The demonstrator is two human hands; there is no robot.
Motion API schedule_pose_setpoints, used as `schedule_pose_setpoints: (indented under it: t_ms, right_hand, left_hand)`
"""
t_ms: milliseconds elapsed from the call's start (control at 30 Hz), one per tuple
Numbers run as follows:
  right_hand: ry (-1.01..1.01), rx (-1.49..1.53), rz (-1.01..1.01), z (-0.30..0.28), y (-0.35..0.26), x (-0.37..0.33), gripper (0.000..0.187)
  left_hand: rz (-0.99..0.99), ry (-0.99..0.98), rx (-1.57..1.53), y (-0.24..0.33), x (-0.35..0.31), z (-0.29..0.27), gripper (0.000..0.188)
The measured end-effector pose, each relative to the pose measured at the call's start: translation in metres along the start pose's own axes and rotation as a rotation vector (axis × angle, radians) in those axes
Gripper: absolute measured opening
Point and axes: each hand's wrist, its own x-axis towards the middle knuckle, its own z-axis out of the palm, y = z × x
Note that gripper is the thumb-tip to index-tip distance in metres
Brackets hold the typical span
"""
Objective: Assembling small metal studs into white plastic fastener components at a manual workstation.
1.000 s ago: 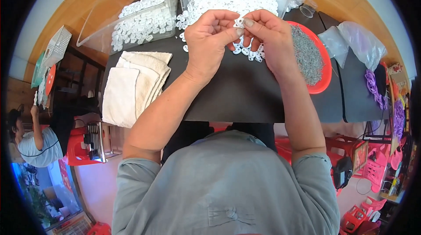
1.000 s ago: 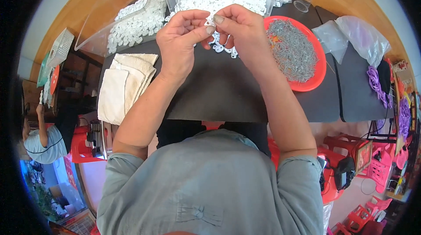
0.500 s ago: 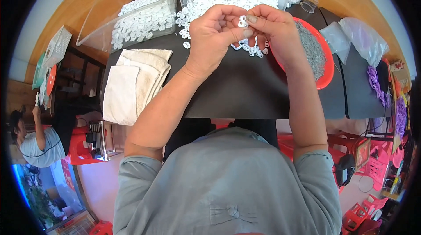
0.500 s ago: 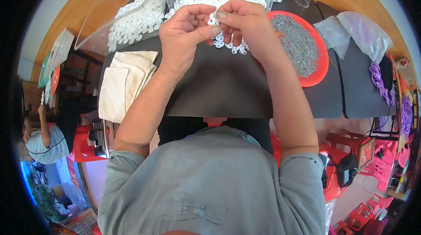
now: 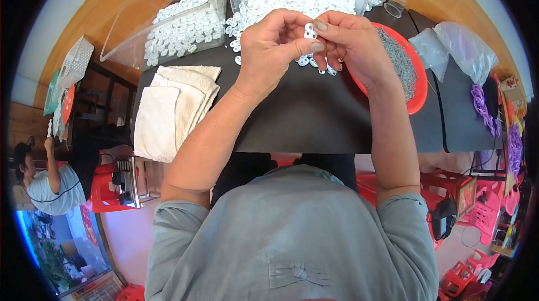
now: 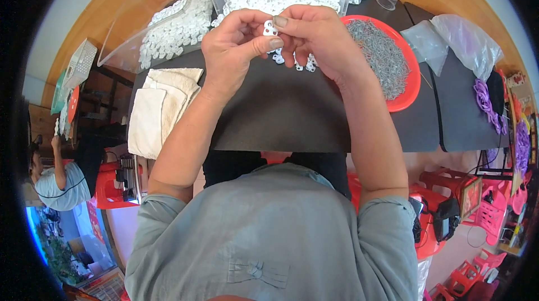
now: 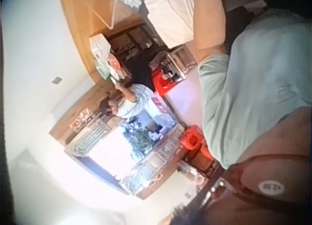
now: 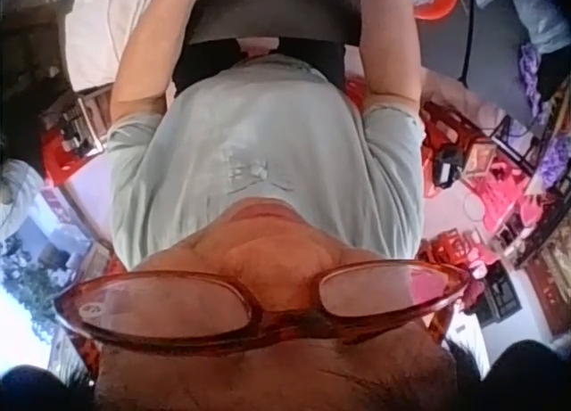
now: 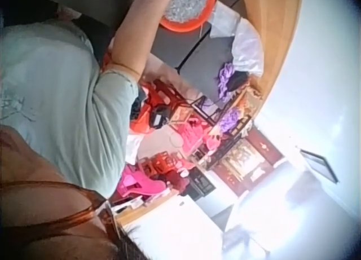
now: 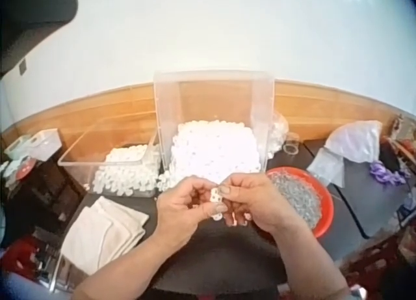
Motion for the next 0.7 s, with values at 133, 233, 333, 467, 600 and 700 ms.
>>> schedule_pose_setpoints:
  t_ms: [133,233,333,467,600,700]
  right_hand:
    - [-0.024,0.035,0.021,0.002,0.000,-0.002,0.025]
    - [-0.063,0.115,0.025,0.004,0.004,-0.002,0.025]
    - [-0.055,0.143,0.010,0.008,0.003,-0.003,0.024]
    - [-0.089,0.208,0.010,0.010,0.003,-0.004,0.025]
    - [-0.116,0.231,0.024,0.011,0.008,0.000,0.025]
    - [-0.076,0.236,0.063,0.016,0.009,0.002,0.026]
  left_hand:
    - [0.001,0.000,0.054,-0.003,-0.002,-0.003,0.026]
    - [0.005,0.045,0.033,0.001,-0.003,0.000,0.022]
    - [0.014,0.036,-0.009,0.001,-0.002,-0.001,0.021]
    - [-0.020,0.042,-0.042,-0.002,-0.001,-0.003,0.019]
    - [-0.050,0.040,-0.087,-0.007,0.001,-0.009,0.019]
    - [-0.115,0.057,-0.113,-0.011,0.000,-0.009,0.018]
